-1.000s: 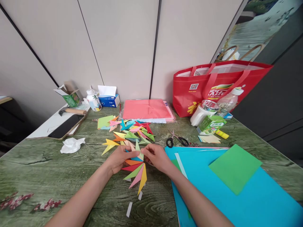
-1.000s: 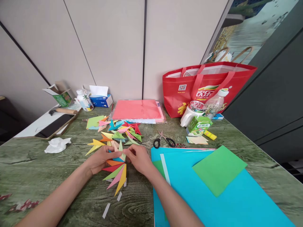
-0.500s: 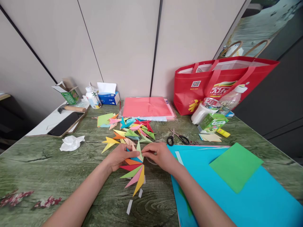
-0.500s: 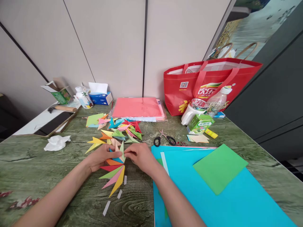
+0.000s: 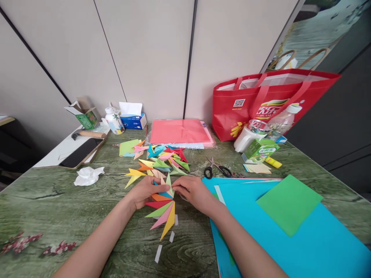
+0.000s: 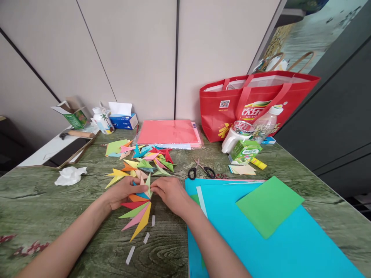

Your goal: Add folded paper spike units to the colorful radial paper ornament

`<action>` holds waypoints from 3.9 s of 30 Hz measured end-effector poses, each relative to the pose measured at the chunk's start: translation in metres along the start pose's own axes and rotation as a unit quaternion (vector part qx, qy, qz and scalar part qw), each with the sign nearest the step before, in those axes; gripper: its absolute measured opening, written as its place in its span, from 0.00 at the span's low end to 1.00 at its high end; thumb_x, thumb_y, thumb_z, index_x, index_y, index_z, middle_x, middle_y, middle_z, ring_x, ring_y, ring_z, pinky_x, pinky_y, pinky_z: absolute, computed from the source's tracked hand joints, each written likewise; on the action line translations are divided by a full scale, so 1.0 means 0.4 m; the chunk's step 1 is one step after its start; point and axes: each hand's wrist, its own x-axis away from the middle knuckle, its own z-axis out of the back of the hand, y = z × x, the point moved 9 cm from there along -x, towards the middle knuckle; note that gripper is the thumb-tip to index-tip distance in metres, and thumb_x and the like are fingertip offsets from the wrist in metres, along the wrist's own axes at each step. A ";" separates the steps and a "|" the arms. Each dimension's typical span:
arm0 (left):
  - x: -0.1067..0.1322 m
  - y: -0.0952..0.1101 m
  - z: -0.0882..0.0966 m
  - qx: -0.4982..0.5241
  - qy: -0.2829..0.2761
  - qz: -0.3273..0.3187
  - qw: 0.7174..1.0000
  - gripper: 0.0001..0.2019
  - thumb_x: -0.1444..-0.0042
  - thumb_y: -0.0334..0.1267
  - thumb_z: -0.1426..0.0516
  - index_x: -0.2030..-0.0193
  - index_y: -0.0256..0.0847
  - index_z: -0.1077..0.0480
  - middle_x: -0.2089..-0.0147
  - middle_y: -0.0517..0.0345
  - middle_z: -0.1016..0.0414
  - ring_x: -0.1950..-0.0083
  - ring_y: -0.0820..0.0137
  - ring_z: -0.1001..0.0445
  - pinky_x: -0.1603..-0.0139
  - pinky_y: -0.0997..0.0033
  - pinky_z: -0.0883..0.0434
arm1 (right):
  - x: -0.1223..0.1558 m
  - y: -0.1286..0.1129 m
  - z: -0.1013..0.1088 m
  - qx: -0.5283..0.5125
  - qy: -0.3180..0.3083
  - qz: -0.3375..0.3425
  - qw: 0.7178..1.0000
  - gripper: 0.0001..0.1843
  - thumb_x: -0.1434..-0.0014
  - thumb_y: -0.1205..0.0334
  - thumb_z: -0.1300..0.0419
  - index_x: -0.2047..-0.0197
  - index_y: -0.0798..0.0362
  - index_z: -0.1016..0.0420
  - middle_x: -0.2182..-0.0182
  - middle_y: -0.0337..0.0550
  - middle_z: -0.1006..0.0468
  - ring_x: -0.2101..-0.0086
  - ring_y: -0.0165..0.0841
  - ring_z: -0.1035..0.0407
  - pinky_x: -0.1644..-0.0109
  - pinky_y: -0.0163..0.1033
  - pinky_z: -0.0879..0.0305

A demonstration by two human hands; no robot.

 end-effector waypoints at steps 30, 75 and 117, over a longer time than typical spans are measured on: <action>-0.006 -0.007 0.007 -0.004 -0.005 0.011 1.000 0.16 0.75 0.38 0.32 0.79 0.35 0.31 0.82 0.62 0.30 0.82 0.75 0.33 0.80 0.77 0.36 | 0.008 -0.014 -0.040 0.138 -0.121 -0.050 0.982 0.07 0.37 0.68 0.56 0.64 0.55 0.40 0.69 0.42 0.33 0.71 0.30 0.39 0.71 0.34 0.49; 0.008 0.000 -0.014 -0.039 -0.047 -0.013 0.998 0.11 0.68 0.39 0.33 0.79 0.35 0.28 0.80 0.60 0.28 0.79 0.75 0.33 0.77 0.77 0.37 | 0.004 0.034 -0.015 -0.045 -0.058 -0.094 0.993 0.11 0.44 0.55 0.44 0.71 0.55 0.33 0.71 0.39 0.29 0.70 0.28 0.36 0.70 0.31 0.44; 0.001 0.004 -0.004 0.002 -0.026 -0.018 0.999 0.16 0.70 0.42 0.33 0.81 0.34 0.32 0.82 0.61 0.29 0.80 0.75 0.32 0.77 0.76 0.35 | 0.103 -0.156 -0.072 -0.352 -0.504 -0.077 0.785 0.18 0.52 0.54 0.38 0.62 0.58 0.23 0.64 0.46 0.22 0.63 0.33 0.27 0.56 0.32 0.33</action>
